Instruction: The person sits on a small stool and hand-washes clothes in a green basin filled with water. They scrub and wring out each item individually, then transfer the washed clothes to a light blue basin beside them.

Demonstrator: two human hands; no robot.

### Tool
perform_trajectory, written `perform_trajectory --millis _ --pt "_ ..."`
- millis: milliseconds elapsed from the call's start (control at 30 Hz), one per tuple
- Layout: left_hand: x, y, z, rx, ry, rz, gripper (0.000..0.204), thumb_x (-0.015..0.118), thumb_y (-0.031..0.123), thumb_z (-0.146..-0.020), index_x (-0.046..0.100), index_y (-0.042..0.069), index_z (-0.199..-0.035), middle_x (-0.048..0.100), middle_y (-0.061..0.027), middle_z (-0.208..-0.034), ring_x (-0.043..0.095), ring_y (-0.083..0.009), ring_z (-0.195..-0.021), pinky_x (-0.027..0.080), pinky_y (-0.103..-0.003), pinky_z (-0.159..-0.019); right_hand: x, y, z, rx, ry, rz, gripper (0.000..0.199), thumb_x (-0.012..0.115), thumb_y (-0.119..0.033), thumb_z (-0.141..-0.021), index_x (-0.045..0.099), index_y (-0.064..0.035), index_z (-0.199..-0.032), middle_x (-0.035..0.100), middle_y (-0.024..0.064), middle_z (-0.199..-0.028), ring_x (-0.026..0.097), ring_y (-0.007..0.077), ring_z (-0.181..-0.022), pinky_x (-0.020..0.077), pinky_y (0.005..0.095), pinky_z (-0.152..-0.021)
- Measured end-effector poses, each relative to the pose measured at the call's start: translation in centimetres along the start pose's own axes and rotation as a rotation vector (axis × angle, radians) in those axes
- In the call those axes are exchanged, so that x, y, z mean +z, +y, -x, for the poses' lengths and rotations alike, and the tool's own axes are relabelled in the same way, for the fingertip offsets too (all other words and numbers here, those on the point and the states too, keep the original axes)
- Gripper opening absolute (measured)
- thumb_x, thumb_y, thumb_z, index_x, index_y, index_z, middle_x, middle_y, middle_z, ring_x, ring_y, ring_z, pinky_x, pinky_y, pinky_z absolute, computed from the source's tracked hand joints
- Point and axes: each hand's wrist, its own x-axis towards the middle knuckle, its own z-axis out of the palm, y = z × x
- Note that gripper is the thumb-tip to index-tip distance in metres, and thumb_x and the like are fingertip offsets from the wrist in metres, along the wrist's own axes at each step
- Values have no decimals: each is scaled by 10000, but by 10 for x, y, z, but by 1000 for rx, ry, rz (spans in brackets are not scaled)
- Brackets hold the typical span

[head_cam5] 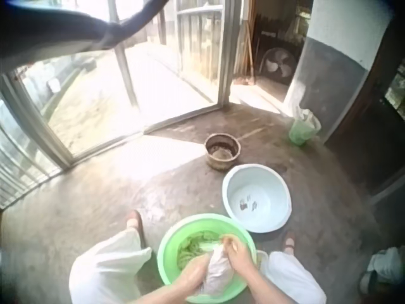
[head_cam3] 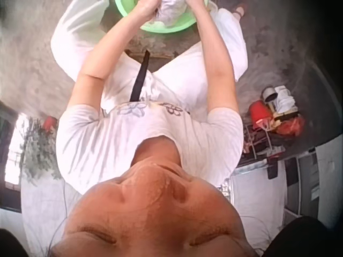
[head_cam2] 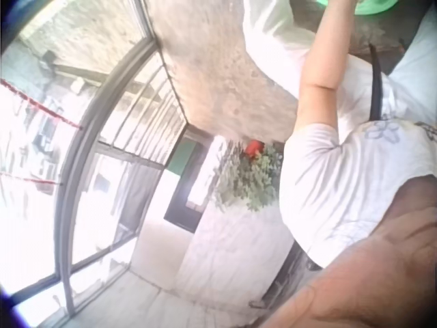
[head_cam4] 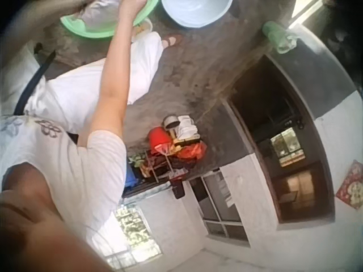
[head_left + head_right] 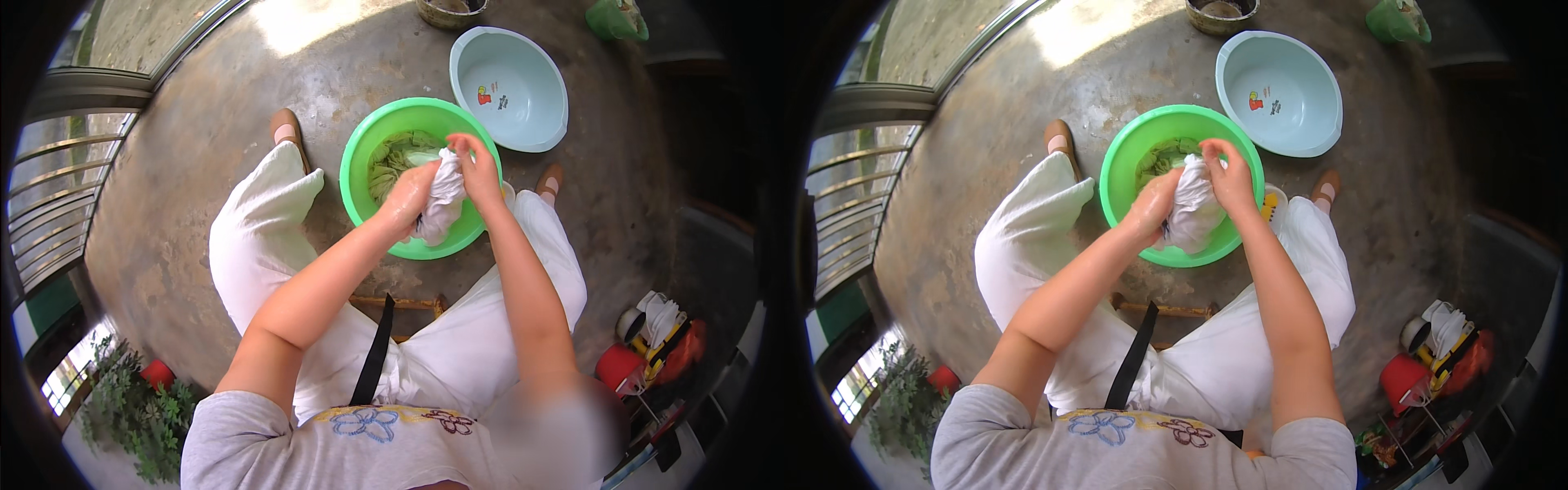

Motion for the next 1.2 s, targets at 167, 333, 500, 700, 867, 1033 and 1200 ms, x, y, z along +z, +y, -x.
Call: perform_trajectory --millis 167,333,500,700,867,1033,1200 --pt "-43 14 -16 525 221 -614 364 534 367 -922 555 24 -1042 577 -91 -944 547 -201 -888 426 -307 -817 -42 -17 31 348 -872 144 401 667 -349 -863 627 19 -1019 644 41 -925 581 130 -864 443 257 -775" --pt "-49 5 5 1108 480 -1125 586 673 366 -809 429 33 -1226 537 -182 -1066 520 -341 -966 408 -394 -882 -40 -40 34 483 -641 -641 497 611 -258 -903 463 52 -1262 578 102 -1182 564 179 -1066 441 314 -912" --pt "-49 -1 16 628 74 -1177 492 673 172 -785 503 77 -1236 550 -151 -1191 518 -381 -1053 427 -425 -869 -36 -47 29 383 -514 -961 535 609 -168 -898 378 60 -1323 517 139 -1278 533 215 -1151 440 348 -954" --pt "-49 15 17 835 223 -1385 331 604 41 -806 622 129 -1124 641 -71 -1042 536 -297 -862 452 -386 -795 -60 -33 2 359 -72 -111 780 793 -211 -746 348 86 -1313 540 179 -1224 558 233 -1096 469 325 -909" --pt "-60 28 12 791 246 -1221 214 586 123 -866 637 67 -1066 662 -97 -986 519 -310 -813 446 -365 -786 -60 -53 13 -120 -72 544 590 831 -219 -646 572 -18 -1136 577 129 -1067 543 264 -1099 452 362 -893" --pt "-59 32 13 614 311 -950 257 486 254 -958 622 50 -1033 639 -125 -903 549 -273 -862 425 -321 -804 -59 -50 13 -246 -319 525 192 782 -185 -696 699 -24 -761 538 43 -877 540 212 -1050 453 356 -835" --pt "-46 10 -8 646 225 -350 414 406 373 -997 552 1 -1107 591 -68 -1020 522 -140 -944 409 -299 -861 -16 -31 7 164 -342 -513 426 702 -56 -766 542 -41 -1161 585 75 -1071 570 150 -961 468 301 -857"
